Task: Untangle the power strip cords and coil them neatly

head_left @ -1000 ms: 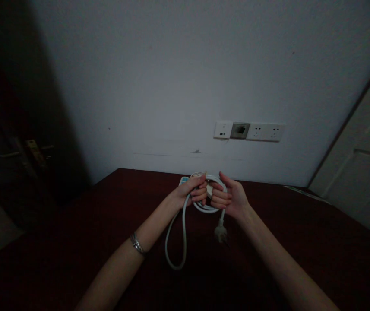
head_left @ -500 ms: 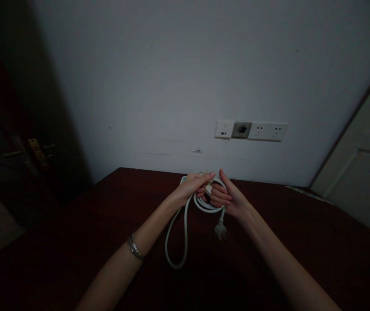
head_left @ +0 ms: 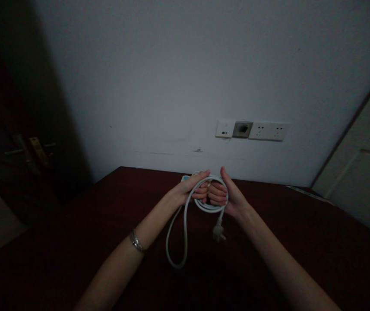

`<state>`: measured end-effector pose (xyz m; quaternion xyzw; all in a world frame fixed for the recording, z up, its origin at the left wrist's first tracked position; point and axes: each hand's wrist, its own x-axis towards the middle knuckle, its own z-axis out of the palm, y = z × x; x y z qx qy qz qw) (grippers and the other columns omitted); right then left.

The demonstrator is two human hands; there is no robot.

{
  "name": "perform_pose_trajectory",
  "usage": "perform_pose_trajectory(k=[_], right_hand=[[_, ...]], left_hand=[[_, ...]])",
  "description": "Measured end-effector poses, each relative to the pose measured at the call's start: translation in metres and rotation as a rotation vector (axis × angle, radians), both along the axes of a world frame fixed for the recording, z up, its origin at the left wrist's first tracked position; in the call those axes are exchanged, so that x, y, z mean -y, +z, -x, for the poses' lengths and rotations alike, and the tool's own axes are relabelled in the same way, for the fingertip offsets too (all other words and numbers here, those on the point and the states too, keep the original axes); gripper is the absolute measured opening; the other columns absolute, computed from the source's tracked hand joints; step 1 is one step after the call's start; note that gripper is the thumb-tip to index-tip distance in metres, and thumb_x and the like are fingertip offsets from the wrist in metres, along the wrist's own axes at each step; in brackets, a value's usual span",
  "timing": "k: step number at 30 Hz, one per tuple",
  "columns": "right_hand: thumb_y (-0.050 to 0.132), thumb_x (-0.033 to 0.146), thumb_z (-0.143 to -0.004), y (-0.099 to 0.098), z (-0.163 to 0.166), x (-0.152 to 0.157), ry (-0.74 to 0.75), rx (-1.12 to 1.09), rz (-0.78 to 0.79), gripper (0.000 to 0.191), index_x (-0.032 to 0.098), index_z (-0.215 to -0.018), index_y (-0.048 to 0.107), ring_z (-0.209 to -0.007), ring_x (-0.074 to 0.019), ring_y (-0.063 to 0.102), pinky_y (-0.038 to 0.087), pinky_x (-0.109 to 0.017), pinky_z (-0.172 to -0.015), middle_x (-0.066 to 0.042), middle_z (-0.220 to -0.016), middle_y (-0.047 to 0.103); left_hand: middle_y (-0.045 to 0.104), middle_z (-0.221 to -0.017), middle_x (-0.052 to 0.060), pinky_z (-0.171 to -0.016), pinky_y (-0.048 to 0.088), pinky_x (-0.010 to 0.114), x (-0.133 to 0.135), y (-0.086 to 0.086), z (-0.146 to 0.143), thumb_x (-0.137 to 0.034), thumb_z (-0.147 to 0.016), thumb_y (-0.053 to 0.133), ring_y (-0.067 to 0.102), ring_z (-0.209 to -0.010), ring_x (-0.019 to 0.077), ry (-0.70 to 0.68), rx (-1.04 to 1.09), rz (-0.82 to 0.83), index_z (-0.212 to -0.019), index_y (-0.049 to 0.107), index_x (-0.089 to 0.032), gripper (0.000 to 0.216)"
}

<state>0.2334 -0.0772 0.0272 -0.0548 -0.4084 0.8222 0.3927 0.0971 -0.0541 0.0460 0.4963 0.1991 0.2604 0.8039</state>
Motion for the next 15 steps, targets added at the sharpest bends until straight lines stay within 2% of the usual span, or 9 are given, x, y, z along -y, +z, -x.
perform_pose_trajectory(k=[3,8,10,12,15], right_hand=[[0.050,0.057,-0.080,0.000,-0.001,0.000,-0.006,-0.001,0.007,0.063,0.017,-0.040,0.023,-0.027,-0.0010,0.015,0.017,-0.012,-0.026,0.008,-0.032,0.021],[0.051,0.055,-0.080,0.003,-0.003,0.000,-0.066,0.065,0.017,0.059,0.017,-0.041,0.028,-0.026,-0.0007,0.014,0.014,-0.013,-0.025,0.009,-0.032,0.022],[0.052,0.056,-0.079,0.004,-0.003,0.001,-0.089,0.091,0.015,0.059,0.018,-0.041,0.027,-0.026,-0.0007,0.014,0.014,-0.013,-0.026,0.009,-0.032,0.023],[0.054,0.055,-0.078,0.004,-0.002,0.002,-0.097,0.099,0.012,0.059,0.018,-0.042,0.026,-0.027,-0.0010,0.015,0.016,-0.014,-0.027,0.009,-0.032,0.023],[0.055,0.055,-0.078,0.004,0.000,0.004,-0.103,0.099,-0.003,0.058,0.017,-0.043,0.027,-0.028,-0.0022,0.020,0.021,-0.015,-0.030,0.008,-0.034,0.024]], left_hand=[[0.035,-0.032,-0.005,-0.029,0.024,0.017,-0.005,-0.003,0.002,-0.044,-0.088,0.041,0.025,-0.024,0.0042,-0.064,0.026,0.077,-0.047,0.041,-0.015,0.050],[0.045,-0.035,0.000,-0.046,0.044,0.025,-0.004,-0.006,0.014,-0.045,-0.090,0.036,0.043,-0.032,0.0108,-0.176,0.089,-0.019,-0.060,0.057,-0.010,0.049],[0.042,-0.034,-0.002,-0.049,0.046,0.026,-0.001,-0.005,0.018,-0.037,-0.090,0.039,0.042,-0.031,0.0098,-0.180,0.090,-0.021,-0.062,0.057,-0.010,0.043],[0.038,-0.034,-0.004,-0.046,0.044,0.024,0.000,-0.003,0.019,-0.030,-0.090,0.039,0.035,-0.029,0.0072,-0.140,0.083,0.011,-0.058,0.054,-0.011,0.040],[0.032,-0.033,-0.005,-0.035,0.031,0.018,0.002,0.002,0.016,-0.035,-0.090,0.039,0.025,-0.027,0.0042,-0.061,0.064,0.051,-0.049,0.044,-0.014,0.047]])
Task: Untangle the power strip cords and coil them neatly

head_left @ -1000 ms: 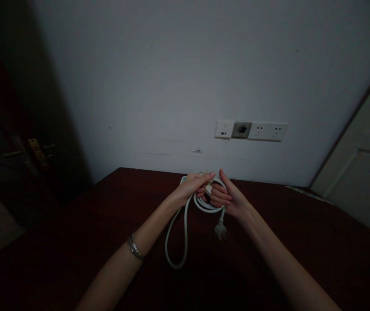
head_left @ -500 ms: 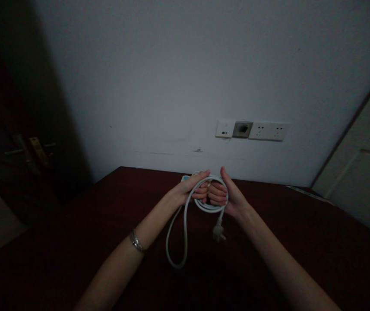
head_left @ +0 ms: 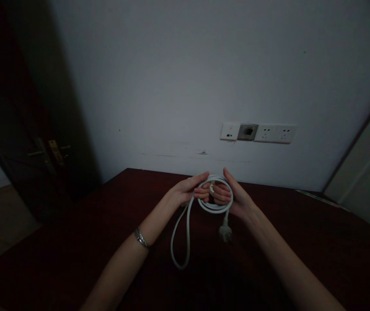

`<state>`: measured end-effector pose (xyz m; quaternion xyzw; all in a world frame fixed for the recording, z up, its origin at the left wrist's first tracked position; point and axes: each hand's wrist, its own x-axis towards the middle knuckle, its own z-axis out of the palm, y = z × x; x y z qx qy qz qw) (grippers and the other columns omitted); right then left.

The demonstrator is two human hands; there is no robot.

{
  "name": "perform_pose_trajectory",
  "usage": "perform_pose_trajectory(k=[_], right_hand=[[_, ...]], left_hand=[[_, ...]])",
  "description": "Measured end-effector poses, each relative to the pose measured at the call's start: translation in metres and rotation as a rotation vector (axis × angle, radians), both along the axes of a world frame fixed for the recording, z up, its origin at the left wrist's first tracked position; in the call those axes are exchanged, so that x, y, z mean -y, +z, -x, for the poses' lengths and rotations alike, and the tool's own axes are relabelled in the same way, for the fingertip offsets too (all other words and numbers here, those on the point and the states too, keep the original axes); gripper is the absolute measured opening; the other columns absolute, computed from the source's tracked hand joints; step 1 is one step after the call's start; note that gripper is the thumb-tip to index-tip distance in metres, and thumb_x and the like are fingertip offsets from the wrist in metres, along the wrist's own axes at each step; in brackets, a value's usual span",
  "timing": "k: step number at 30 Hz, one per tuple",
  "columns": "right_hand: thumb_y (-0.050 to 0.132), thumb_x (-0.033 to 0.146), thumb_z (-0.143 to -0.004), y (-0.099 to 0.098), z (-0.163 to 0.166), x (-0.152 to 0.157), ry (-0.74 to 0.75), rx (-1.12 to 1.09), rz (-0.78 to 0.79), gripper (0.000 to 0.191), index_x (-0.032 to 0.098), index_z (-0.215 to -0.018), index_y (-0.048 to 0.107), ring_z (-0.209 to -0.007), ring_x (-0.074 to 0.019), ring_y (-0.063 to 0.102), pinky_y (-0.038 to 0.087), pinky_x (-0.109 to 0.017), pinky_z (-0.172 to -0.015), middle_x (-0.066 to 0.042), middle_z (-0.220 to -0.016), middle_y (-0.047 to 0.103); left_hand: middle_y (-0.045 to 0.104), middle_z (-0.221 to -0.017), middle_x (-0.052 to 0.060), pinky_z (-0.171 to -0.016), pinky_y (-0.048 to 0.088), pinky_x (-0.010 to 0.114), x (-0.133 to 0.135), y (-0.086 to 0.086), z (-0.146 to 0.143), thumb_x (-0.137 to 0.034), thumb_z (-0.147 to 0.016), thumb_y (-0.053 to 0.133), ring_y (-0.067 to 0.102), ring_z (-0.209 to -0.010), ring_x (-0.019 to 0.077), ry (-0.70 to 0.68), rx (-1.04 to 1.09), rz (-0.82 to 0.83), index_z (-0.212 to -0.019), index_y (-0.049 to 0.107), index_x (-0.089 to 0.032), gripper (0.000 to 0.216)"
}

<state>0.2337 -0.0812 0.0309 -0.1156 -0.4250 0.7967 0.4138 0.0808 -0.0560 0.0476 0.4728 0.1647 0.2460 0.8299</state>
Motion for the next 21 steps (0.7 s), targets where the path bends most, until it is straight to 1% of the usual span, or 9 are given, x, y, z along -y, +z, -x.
perform_pose_trajectory(k=[2,4,6,8,9,11,14,19,21], right_hand=[[0.055,0.054,-0.078,-0.001,0.001,0.002,-0.005,0.023,-0.021,0.057,0.017,-0.044,0.028,-0.031,-0.0035,0.026,0.026,-0.017,-0.034,0.007,-0.035,0.026],[0.057,0.053,-0.077,0.000,0.003,0.004,-0.022,0.052,-0.049,0.056,0.017,-0.044,0.029,-0.034,-0.0048,0.032,0.032,-0.018,-0.039,0.006,-0.037,0.030],[0.060,0.055,-0.074,0.001,0.004,0.006,-0.051,0.062,-0.071,0.056,0.017,-0.045,0.032,-0.037,-0.0058,0.037,0.035,-0.019,-0.043,0.006,-0.039,0.034],[0.062,0.056,-0.071,0.002,0.005,0.008,-0.047,0.053,-0.075,0.056,0.016,-0.045,0.033,-0.036,-0.0054,0.036,0.034,-0.019,-0.041,0.006,-0.039,0.034],[0.061,0.057,-0.072,0.003,0.005,0.008,-0.027,0.043,-0.073,0.056,0.016,-0.045,0.033,-0.035,-0.0047,0.033,0.031,-0.019,-0.039,0.006,-0.038,0.032],[0.057,0.058,-0.075,0.004,0.005,0.008,0.031,0.023,-0.080,0.059,0.017,-0.043,0.030,-0.031,-0.0032,0.025,0.025,-0.018,-0.036,0.007,-0.035,0.028],[0.055,0.056,-0.078,0.006,0.002,0.008,0.099,0.012,-0.112,0.061,0.016,-0.041,0.027,-0.030,-0.0018,0.018,0.021,-0.017,-0.034,0.008,-0.033,0.025],[0.057,0.052,-0.078,0.010,-0.002,0.011,0.170,0.008,-0.117,0.062,0.016,-0.040,0.024,-0.030,-0.0005,0.015,0.021,-0.014,-0.034,0.009,-0.033,0.022],[0.056,0.050,-0.080,0.011,-0.001,0.013,0.170,0.009,-0.116,0.060,0.016,-0.041,0.025,-0.030,-0.0003,0.014,0.021,-0.014,-0.033,0.009,-0.034,0.022]], left_hand=[[0.030,-0.031,-0.006,-0.033,0.027,0.018,0.000,0.002,-0.003,-0.046,-0.089,0.038,0.023,-0.026,0.0040,0.037,-0.053,-0.019,-0.045,0.039,-0.016,0.053],[0.027,-0.029,-0.006,-0.034,0.029,0.019,0.000,0.003,-0.006,-0.056,-0.085,0.038,0.024,-0.026,0.0044,0.096,-0.129,-0.090,-0.042,0.035,-0.018,0.057],[0.025,-0.028,-0.007,-0.036,0.034,0.020,0.000,0.003,-0.008,-0.060,-0.080,0.043,0.024,-0.025,0.0048,0.205,-0.207,-0.191,-0.041,0.033,-0.019,0.058],[0.024,-0.028,-0.008,-0.038,0.036,0.021,-0.001,0.002,-0.009,-0.059,-0.076,0.050,0.023,-0.025,0.0048,0.323,-0.274,-0.274,-0.041,0.035,-0.019,0.055],[0.024,-0.028,-0.008,-0.038,0.036,0.021,-0.001,0.002,-0.010,-0.059,-0.075,0.051,0.023,-0.025,0.0050,0.360,-0.300,-0.301,-0.042,0.036,-0.019,0.054],[0.024,-0.028,-0.008,-0.038,0.036,0.022,0.000,0.003,-0.010,-0.059,-0.076,0.050,0.023,-0.026,0.0055,0.382,-0.326,-0.336,-0.042,0.038,-0.020,0.053],[0.024,-0.027,-0.007,-0.039,0.037,0.022,0.002,0.004,-0.010,-0.057,-0.079,0.046,0.024,-0.026,0.0057,0.320,-0.292,-0.346,-0.040,0.037,-0.019,0.055],[0.020,-0.026,-0.006,-0.035,0.030,0.019,0.004,0.006,-0.007,-0.055,-0.087,0.030,0.020,-0.025,0.0053,0.021,-0.159,-0.180,-0.038,0.033,-0.019,0.061],[0.021,-0.025,-0.005,-0.034,0.030,0.019,0.002,0.005,-0.002,-0.054,-0.089,0.027,0.019,-0.024,0.0050,-0.058,-0.130,-0.146,-0.038,0.034,-0.018,0.063]])
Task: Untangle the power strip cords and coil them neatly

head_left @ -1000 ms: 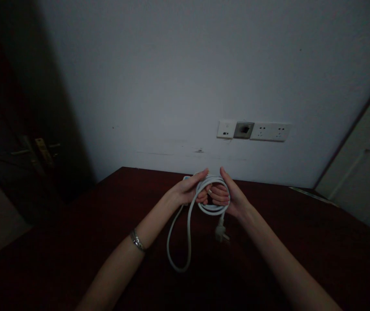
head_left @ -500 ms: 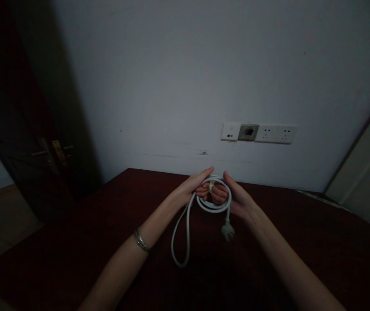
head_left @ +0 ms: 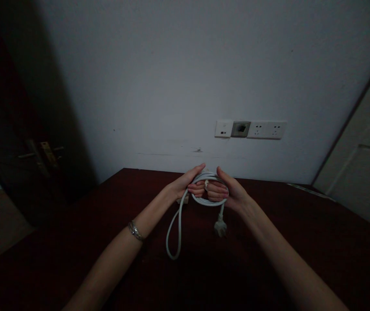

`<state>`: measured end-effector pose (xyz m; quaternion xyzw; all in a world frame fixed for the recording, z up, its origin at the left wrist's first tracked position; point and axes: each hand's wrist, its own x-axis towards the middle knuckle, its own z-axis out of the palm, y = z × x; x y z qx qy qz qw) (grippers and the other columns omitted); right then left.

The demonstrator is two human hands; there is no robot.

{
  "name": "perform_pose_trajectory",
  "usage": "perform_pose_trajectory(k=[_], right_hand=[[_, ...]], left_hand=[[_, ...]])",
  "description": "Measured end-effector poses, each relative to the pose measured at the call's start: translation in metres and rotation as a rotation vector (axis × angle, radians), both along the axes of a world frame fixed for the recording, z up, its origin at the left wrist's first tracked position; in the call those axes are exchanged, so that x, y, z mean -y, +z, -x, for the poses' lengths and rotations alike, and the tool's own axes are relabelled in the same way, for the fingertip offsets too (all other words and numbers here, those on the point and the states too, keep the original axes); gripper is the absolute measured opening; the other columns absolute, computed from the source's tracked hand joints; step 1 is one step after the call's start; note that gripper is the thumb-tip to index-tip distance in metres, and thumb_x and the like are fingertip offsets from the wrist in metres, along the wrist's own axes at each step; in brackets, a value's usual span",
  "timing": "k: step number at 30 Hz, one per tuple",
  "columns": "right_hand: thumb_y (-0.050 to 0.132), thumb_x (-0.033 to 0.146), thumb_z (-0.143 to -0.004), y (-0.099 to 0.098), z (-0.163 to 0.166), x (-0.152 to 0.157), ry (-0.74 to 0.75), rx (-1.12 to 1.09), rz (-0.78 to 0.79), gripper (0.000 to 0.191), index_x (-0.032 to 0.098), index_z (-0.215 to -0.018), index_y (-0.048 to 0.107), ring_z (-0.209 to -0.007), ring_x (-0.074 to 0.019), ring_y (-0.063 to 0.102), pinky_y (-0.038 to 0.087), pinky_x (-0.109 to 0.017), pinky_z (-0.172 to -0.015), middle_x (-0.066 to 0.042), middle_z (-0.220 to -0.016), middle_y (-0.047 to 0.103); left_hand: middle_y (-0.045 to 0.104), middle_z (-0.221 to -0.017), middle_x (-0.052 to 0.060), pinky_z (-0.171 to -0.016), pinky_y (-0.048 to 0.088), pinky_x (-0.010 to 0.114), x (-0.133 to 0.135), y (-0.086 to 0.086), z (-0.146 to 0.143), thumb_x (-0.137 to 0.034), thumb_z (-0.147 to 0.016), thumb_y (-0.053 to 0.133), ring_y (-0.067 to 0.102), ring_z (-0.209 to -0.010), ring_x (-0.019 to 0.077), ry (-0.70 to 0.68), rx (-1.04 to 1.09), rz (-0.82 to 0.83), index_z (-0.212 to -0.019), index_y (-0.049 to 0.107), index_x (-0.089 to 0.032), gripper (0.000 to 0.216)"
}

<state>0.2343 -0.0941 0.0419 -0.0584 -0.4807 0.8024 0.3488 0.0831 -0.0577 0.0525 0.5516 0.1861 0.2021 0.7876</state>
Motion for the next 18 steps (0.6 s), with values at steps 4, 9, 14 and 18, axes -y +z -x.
perform_pose_trajectory(k=[4,9,14,18], right_hand=[[0.057,0.054,-0.077,0.000,0.004,0.003,0.013,0.014,0.023,0.061,0.016,-0.042,0.025,-0.029,0.0002,0.013,0.018,-0.013,-0.031,0.009,-0.033,0.023],[0.039,0.063,-0.083,0.000,0.004,-0.002,-0.014,-0.024,0.138,0.064,0.018,-0.040,0.022,-0.027,-0.0013,0.012,0.019,-0.015,-0.030,0.008,-0.030,0.019],[0.031,0.065,-0.084,-0.004,0.001,-0.009,-0.098,-0.078,0.235,0.065,0.018,-0.039,0.021,-0.028,-0.0017,0.010,0.018,-0.014,-0.030,0.008,-0.030,0.016],[0.035,0.063,-0.083,-0.007,0.001,-0.012,-0.151,-0.099,0.253,0.064,0.018,-0.039,0.022,-0.027,-0.0017,0.010,0.017,-0.015,-0.029,0.008,-0.030,0.015]], left_hand=[[0.019,-0.025,-0.005,-0.047,0.046,0.025,-0.009,-0.007,0.010,-0.057,-0.088,0.029,0.026,-0.025,0.0068,-0.107,-0.020,0.021,-0.037,0.032,-0.019,0.064],[0.023,-0.027,-0.005,-0.047,0.046,0.024,-0.017,-0.009,0.008,-0.059,-0.087,0.028,0.023,-0.025,0.0054,-0.100,0.032,0.148,-0.039,0.030,-0.019,0.063],[0.024,-0.026,-0.004,-0.030,0.028,0.018,-0.014,-0.004,-0.005,-0.048,-0.091,0.024,0.018,-0.023,0.0050,-0.024,0.077,0.315,-0.038,0.031,-0.018,0.061],[0.025,-0.027,-0.004,-0.028,0.024,0.019,-0.009,-0.004,-0.011,-0.042,-0.091,0.026,0.019,-0.023,0.0059,0.072,0.156,0.348,-0.037,0.029,-0.019,0.059]])
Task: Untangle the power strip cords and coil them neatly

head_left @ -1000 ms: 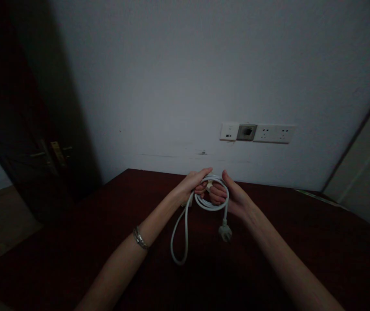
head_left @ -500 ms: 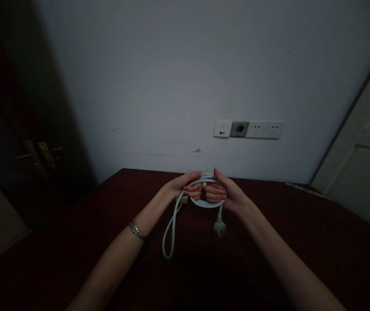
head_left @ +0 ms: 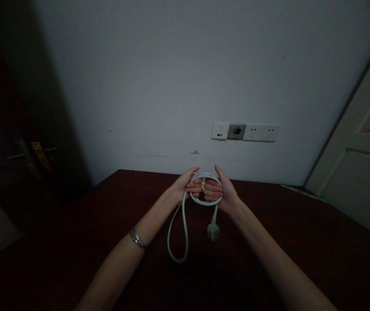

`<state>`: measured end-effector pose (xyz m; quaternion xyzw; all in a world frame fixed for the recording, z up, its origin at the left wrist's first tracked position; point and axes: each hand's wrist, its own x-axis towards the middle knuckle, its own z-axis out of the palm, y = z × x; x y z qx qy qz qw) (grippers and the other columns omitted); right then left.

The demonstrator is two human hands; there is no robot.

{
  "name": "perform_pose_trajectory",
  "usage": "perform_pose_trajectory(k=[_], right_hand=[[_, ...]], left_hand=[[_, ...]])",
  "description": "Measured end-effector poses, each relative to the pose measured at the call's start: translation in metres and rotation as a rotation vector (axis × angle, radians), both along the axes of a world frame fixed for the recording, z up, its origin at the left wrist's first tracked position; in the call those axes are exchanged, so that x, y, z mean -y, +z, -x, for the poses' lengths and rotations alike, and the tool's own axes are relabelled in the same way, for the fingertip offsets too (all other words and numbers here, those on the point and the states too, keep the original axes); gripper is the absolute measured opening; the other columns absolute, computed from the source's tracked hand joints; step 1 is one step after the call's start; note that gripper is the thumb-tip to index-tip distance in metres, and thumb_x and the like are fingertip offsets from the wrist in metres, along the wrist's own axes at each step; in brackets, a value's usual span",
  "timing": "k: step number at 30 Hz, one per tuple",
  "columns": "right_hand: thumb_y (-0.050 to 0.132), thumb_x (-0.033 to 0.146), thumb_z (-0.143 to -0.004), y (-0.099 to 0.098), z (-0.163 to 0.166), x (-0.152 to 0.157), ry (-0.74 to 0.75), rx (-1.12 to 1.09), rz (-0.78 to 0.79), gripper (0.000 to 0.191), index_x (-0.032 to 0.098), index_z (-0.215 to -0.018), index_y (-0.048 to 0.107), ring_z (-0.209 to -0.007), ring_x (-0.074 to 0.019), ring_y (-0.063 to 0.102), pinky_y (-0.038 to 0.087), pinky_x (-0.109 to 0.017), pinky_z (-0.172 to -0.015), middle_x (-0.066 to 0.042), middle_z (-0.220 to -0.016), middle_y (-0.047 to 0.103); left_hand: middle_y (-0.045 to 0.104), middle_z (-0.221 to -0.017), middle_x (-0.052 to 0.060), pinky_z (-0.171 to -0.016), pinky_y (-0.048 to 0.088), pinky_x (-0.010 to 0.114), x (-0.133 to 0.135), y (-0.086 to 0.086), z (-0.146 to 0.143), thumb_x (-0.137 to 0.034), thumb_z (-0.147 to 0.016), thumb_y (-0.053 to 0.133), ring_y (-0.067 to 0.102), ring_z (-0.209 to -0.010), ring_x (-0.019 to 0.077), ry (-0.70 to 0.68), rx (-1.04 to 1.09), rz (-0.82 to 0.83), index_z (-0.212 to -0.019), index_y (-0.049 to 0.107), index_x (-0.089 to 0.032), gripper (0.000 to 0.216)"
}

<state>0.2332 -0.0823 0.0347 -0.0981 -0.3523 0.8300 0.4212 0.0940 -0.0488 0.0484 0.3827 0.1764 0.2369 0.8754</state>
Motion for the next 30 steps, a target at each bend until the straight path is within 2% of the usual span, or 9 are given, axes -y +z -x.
perform_pose_trajectory(k=[5,11,15,21,28,30], right_hand=[[0.028,0.065,-0.084,0.004,0.002,0.004,-0.093,0.093,0.016,0.065,0.019,-0.039,0.023,-0.026,-0.0019,0.008,0.015,-0.015,-0.027,0.008,-0.029,0.015],[0.025,0.063,-0.086,0.008,0.009,0.011,-0.218,0.242,0.001,0.066,0.019,-0.037,0.023,-0.023,-0.0023,0.011,0.012,-0.016,-0.026,0.007,-0.027,0.017],[0.034,0.061,-0.084,0.006,0.011,0.010,-0.271,0.318,-0.029,0.064,0.019,-0.037,0.024,-0.022,-0.0022,0.014,0.013,-0.016,-0.025,0.007,-0.027,0.018],[0.047,0.046,-0.083,0.000,0.010,0.004,-0.349,0.386,-0.078,0.057,0.019,-0.037,0.025,-0.022,-0.0019,0.016,0.012,-0.015,-0.025,0.008,-0.027,0.019],[0.050,0.046,-0.080,-0.002,0.010,0.003,-0.348,0.413,-0.090,0.056,0.019,-0.038,0.025,-0.022,-0.0011,0.015,0.012,-0.014,-0.025,0.008,-0.027,0.021],[0.052,0.045,-0.080,-0.001,0.010,0.004,-0.356,0.436,-0.086,0.055,0.019,-0.039,0.026,-0.023,-0.0011,0.016,0.012,-0.014,-0.026,0.008,-0.028,0.021]], left_hand=[[0.024,-0.027,-0.005,-0.028,0.022,0.018,0.012,0.006,-0.003,-0.038,-0.090,0.029,0.018,-0.023,0.0054,0.072,-0.028,-0.010,-0.038,0.029,-0.019,0.056],[0.025,-0.026,-0.005,-0.037,0.034,0.020,0.022,0.007,-0.003,-0.050,-0.086,0.038,0.026,-0.026,0.0058,0.168,-0.133,-0.095,-0.036,0.024,-0.020,0.060],[0.024,-0.025,-0.005,-0.037,0.031,0.020,0.019,-0.002,-0.003,-0.041,-0.085,0.047,0.026,-0.026,0.0052,0.198,-0.148,-0.183,-0.036,0.023,-0.020,0.058],[0.025,-0.026,-0.005,-0.035,0.023,0.019,0.014,-0.009,-0.006,-0.032,-0.083,0.049,0.023,-0.025,0.0035,0.227,-0.136,-0.226,-0.035,0.026,-0.018,0.055],[0.025,-0.026,-0.006,-0.039,0.032,0.019,0.014,-0.009,-0.005,-0.028,-0.080,0.050,0.023,-0.025,0.0035,0.236,-0.144,-0.194,-0.034,0.027,-0.018,0.052],[0.025,-0.027,-0.006,-0.036,0.029,0.018,0.014,-0.010,-0.005,-0.027,-0.080,0.049,0.022,-0.025,0.0033,0.245,-0.136,-0.184,-0.035,0.027,-0.018,0.051]])
